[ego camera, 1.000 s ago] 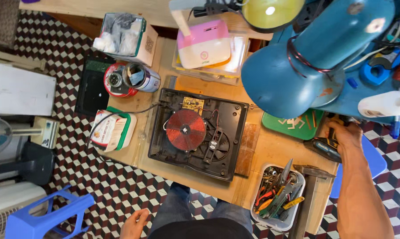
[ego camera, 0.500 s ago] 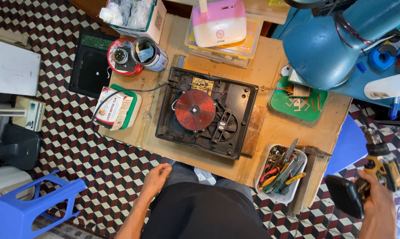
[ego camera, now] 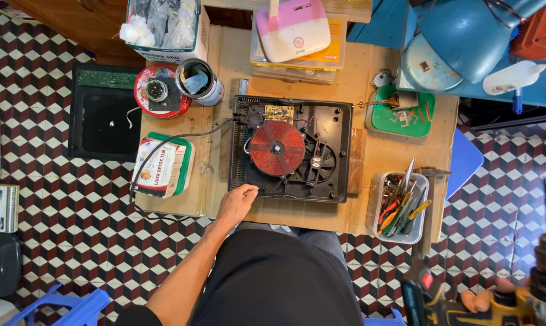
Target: The person removes screws from the underside of a portable induction cooktop using a cordless drill, then flips the unit to expose the internal components and continues unscrewing internal parts. The person handles the cooktop, drill, and screws throughout the process.
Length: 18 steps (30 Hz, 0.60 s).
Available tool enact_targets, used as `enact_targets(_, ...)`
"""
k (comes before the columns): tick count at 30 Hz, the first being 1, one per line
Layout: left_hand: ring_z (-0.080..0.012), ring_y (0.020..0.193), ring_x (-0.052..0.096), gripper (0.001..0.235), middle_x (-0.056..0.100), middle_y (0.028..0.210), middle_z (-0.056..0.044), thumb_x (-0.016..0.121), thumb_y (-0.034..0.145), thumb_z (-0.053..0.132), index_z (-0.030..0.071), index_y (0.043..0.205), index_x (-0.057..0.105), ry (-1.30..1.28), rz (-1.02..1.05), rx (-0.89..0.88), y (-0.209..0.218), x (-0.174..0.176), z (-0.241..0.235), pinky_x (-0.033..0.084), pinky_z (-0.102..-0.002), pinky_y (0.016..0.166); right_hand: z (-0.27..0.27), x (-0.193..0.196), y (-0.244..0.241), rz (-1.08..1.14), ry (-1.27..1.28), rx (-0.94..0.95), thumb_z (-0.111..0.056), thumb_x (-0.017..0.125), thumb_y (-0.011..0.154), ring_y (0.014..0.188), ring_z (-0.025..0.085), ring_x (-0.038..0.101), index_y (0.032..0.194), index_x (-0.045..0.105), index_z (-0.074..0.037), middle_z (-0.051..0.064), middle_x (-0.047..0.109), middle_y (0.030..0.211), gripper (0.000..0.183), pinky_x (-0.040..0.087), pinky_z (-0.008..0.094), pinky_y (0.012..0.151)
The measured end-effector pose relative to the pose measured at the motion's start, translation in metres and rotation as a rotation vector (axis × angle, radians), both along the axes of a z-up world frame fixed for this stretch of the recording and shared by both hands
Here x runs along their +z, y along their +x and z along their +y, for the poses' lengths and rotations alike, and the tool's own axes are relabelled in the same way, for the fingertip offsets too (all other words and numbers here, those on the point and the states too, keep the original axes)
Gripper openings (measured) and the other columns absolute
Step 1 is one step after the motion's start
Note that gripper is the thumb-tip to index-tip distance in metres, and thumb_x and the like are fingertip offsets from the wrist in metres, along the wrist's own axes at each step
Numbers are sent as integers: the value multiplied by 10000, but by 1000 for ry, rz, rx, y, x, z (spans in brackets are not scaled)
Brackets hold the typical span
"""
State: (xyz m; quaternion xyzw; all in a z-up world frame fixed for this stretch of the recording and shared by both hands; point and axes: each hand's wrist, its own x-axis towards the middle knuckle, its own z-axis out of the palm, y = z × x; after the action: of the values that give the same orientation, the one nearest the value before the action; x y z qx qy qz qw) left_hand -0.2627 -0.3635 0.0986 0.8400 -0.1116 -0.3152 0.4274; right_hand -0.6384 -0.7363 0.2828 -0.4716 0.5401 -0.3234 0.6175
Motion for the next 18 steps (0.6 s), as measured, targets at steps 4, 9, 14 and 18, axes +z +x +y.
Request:
enact_targets(4, -226, 852, 770, 286, 784, 934, -122, 654, 956, 307, 88, 1105, 760, -38, 44, -32, 13, -20, 8, 583, -351, 758, 90, 34, 72, -82, -82, 140, -130, 689, 1019, 823, 191, 658, 1290, 572, 83, 208, 701, 1137, 364, 566, 307, 746)
enact_targets(9, -176, 772, 751, 302, 781, 910, -105, 648, 962, 274, 52, 1139, 752, -104, 223, -9, 18, -45, -6, 571, -316, 700, 142, 37, 146, 418, -100, 366, -141, 744, 904, 689, 204, 679, 1296, 634, 13, 199, 714, 983, 435, 581, 339, 602)
enact_targets(14, -209, 818, 726, 357, 732, 1010, -149, 645, 973, 194, -17, 1262, 651, -288, 828, 207, 8, -68, -34, 632, -331, 726, 159, 14, 186, 476, -339, 787, -200, 788, 800, 760, 119, 764, 1190, 665, -6, 89, 768, 959, 453, 641, 276, 634)
enact_targets(18, -231, 844, 737, 397, 728, 1039, -168, 662, 942, 112, -10, 1311, 581, -403, 1008, 308, 5, -82, -55, 640, -347, 759, 170, 9, 214, 726, -11, 844, -249, 816, 797, 539, 164, 685, 1051, 758, -47, 81, 768, 717, 329, 564, 324, 485)
